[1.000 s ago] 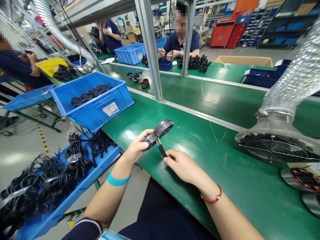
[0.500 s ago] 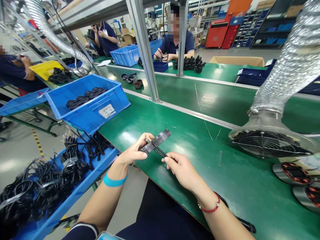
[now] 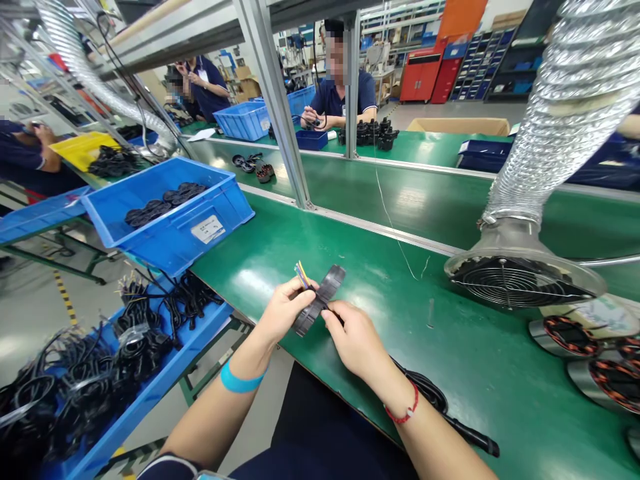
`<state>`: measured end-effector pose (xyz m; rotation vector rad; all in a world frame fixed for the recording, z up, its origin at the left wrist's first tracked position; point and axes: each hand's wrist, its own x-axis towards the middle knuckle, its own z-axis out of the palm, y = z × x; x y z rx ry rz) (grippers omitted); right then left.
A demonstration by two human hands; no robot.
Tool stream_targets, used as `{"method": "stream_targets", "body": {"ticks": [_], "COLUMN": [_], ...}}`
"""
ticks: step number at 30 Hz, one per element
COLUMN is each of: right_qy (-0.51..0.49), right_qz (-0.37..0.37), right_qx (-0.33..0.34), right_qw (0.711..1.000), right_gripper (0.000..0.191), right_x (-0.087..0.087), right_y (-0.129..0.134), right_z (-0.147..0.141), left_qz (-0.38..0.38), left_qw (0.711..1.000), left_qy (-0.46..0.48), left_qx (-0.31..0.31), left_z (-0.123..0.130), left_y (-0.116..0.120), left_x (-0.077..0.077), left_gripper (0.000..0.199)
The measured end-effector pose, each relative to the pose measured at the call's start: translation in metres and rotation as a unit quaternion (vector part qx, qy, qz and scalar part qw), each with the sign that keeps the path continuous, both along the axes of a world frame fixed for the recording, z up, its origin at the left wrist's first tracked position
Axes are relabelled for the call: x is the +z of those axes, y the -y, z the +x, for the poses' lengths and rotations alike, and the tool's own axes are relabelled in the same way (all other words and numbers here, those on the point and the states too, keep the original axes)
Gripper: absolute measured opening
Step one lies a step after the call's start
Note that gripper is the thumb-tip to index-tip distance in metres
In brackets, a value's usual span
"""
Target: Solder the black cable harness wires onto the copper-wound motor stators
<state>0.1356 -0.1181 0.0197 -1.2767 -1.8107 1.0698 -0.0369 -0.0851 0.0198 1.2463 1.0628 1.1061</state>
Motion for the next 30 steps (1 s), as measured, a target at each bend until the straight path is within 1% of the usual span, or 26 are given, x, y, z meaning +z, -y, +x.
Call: {"method": "stream_targets", "body": {"ticks": [2,3,4,5,6,7,8,9,10,11,12,13,14,15,17,18,19,20,21,22,23,24,25,27,29,30], "right_qy": [0.005,0.006,0.003,0.0,-0.002,0.003,0.02,0.05,0.091,0.125,0.146,0.154,0.151,0.143,0.122,0.108,0.09,0.067,0.05,0.04,0.041,0.048,0.06,0.091,0.123,0.134], "right_qz": [0.022,0.042,0.075,0.123,0.184,0.247,0.301,0.335,0.336,0.319,0.297,0.28,0.277,0.284,0.299,0.294,0.273,0.243,0.211,0.176,0.145,0.117,0.093,0.053,0.008,-0.012], "right_qx": [-0.016,-0.042,-0.076,-0.113,-0.144,-0.157,-0.144,-0.111,-0.062,-0.02,0.006,0.019,0.013,-0.008,-0.069,-0.102,-0.127,-0.14,-0.137,-0.124,-0.105,-0.082,-0.053,0.003,0.034,0.03], "right_qw": [1.0,0.998,0.994,0.986,0.972,0.956,0.942,0.934,0.935,0.939,0.944,0.947,0.949,0.948,0.944,0.944,0.949,0.957,0.967,0.976,0.983,0.989,0.992,0.994,0.992,0.991], "right_gripper": [0.025,0.02,0.021,0.034,0.053,0.069,0.079,0.079,0.067,0.047,0.027,0.012,0.008,0.011,0.03,0.04,0.046,0.047,0.046,0.044,0.042,0.039,0.037,0.036,0.041,0.049], "right_x": [-0.001,0.001,0.006,0.013,0.023,0.035,0.048,0.061,0.073,0.082,0.089,0.093,0.093,0.089,0.073,0.062,0.051,0.038,0.027,0.016,0.006,-0.002,-0.009,-0.021,-0.033,-0.038], "right_y": [0.003,0.005,0.005,0.006,0.005,0.003,0.0,-0.004,-0.009,-0.014,-0.019,-0.024,-0.028,-0.031,-0.033,-0.033,-0.032,-0.031,-0.029,-0.026,-0.023,-0.019,-0.015,-0.009,-0.006,-0.007], "right_z": [0.003,0.005,0.009,0.013,0.017,0.02,0.023,0.025,0.025,0.026,0.026,0.026,0.027,0.029,0.035,0.039,0.043,0.047,0.051,0.055,0.059,0.062,0.065,0.068,0.067,0.065], "left_qz": [0.024,0.044,0.067,0.093,0.12,0.147,0.174,0.198,0.218,0.234,0.246,0.255,0.266,0.28,0.316,0.334,0.353,0.371,0.388,0.403,0.412,0.415,0.408,0.355,0.343,0.341], "left_qw": [0.998,0.996,0.994,0.99,0.986,0.981,0.975,0.969,0.965,0.962,0.96,0.959,0.956,0.95,0.93,0.917,0.905,0.893,0.882,0.87,0.856,0.84,0.822,0.793,0.786,0.785], "left_qy": [-0.054,-0.076,-0.092,-0.103,-0.114,-0.127,-0.137,-0.144,-0.147,-0.141,-0.127,-0.109,-0.091,-0.078,-0.074,-0.091,-0.119,-0.154,-0.194,-0.239,-0.289,-0.341,-0.396,-0.491,-0.503,-0.507], "left_qx": [-0.01,-0.008,-0.001,0.006,0.007,0.002,-0.005,-0.009,-0.006,0.009,0.034,0.061,0.088,0.116,0.175,0.196,0.207,0.201,0.181,0.151,0.114,0.072,0.036,-0.068,-0.103,-0.104], "left_z": [0.003,0.005,0.008,0.01,0.013,0.016,0.019,0.022,0.024,0.025,0.024,0.022,0.019,0.014,0.003,-0.003,-0.007,-0.009,-0.009,-0.006,-0.002,0.003,0.01,0.023,0.035,0.04], "left_y": [-0.002,-0.002,-0.002,-0.002,-0.002,-0.001,-0.001,-0.002,-0.004,-0.009,-0.015,-0.023,-0.033,-0.044,-0.064,-0.073,-0.079,-0.082,-0.084,-0.084,-0.084,-0.083,-0.081,-0.077,-0.07,-0.064], "left_x": [0.013,0.021,0.03,0.041,0.052,0.065,0.077,0.09,0.102,0.113,0.123,0.132,0.142,0.151,0.171,0.18,0.189,0.194,0.195,0.191,0.181,0.165,0.144,0.093,0.046,0.029], "left_gripper": [0.017,0.016,0.015,0.015,0.014,0.014,0.015,0.015,0.015,0.016,0.018,0.02,0.021,0.022,0.023,0.024,0.027,0.03,0.033,0.033,0.03,0.025,0.02,0.024,0.019,0.018]}}
